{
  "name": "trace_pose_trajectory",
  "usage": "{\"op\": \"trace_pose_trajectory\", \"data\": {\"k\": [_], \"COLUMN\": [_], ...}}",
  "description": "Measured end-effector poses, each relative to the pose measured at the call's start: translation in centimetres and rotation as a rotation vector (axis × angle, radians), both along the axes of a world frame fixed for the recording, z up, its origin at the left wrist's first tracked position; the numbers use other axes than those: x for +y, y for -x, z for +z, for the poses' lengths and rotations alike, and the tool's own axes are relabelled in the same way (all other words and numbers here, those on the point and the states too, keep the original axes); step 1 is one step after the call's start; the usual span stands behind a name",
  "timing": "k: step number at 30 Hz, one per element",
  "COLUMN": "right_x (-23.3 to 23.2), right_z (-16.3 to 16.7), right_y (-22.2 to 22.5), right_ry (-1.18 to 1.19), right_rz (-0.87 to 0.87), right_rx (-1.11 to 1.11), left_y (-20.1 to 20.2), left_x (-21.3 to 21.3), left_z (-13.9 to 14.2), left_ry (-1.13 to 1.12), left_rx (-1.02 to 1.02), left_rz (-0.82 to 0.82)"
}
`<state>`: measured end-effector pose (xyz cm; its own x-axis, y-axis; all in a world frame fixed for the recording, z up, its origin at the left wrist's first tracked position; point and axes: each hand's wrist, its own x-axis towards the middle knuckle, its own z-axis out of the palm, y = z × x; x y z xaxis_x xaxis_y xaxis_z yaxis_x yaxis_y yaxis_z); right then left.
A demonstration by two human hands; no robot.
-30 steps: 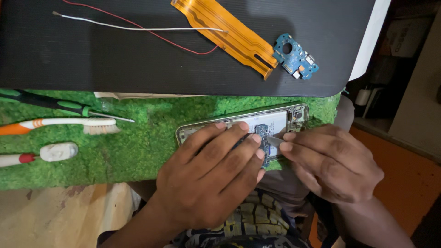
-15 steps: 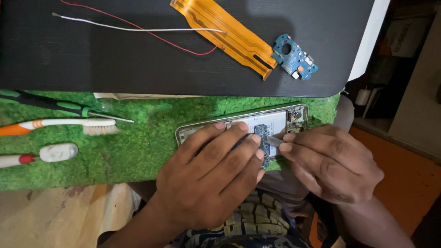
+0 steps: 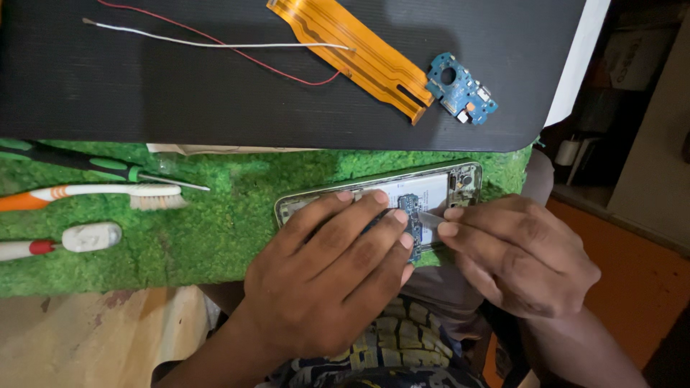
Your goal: The person works on a disassembled smartphone at a repair bench. They peel an orange flex cable, lift the battery and board area, then rub the exposed circuit board contacts with a small white eraser and use a tool to adjust small components on the board.
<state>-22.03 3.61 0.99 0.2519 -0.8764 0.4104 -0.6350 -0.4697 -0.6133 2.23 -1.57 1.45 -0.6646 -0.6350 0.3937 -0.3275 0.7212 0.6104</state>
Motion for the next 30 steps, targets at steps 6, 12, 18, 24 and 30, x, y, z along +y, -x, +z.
{"op": "trace_pose_trajectory", "data": {"k": [6,12,18,24,30], "right_x": [-0.1,-0.1,-0.2,-0.7,-1.2], "right_z": [0.1,0.2,0.3,0.9,0.4], "right_y": [0.0,-0.1,0.0,-0.4,-0.2], "right_ry": [0.006,0.004,-0.006,-0.015,0.092], "right_rz": [0.005,-0.002,0.005,-0.004,0.007], "right_rx": [0.002,0.005,0.016,0.045,0.035], "left_y": [0.0,-0.1,0.0,-0.2,0.1], "left_x": [0.0,-0.1,-0.2,-0.4,-0.2], "left_z": [0.1,0.1,0.3,0.0,-0.4], "left_ry": [0.008,0.002,0.012,0.006,0.01], "left_rx": [-0.009,-0.009,-0.012,-0.006,0.043], "left_rz": [-0.001,-0.005,-0.007,-0.024,-0.002]}}
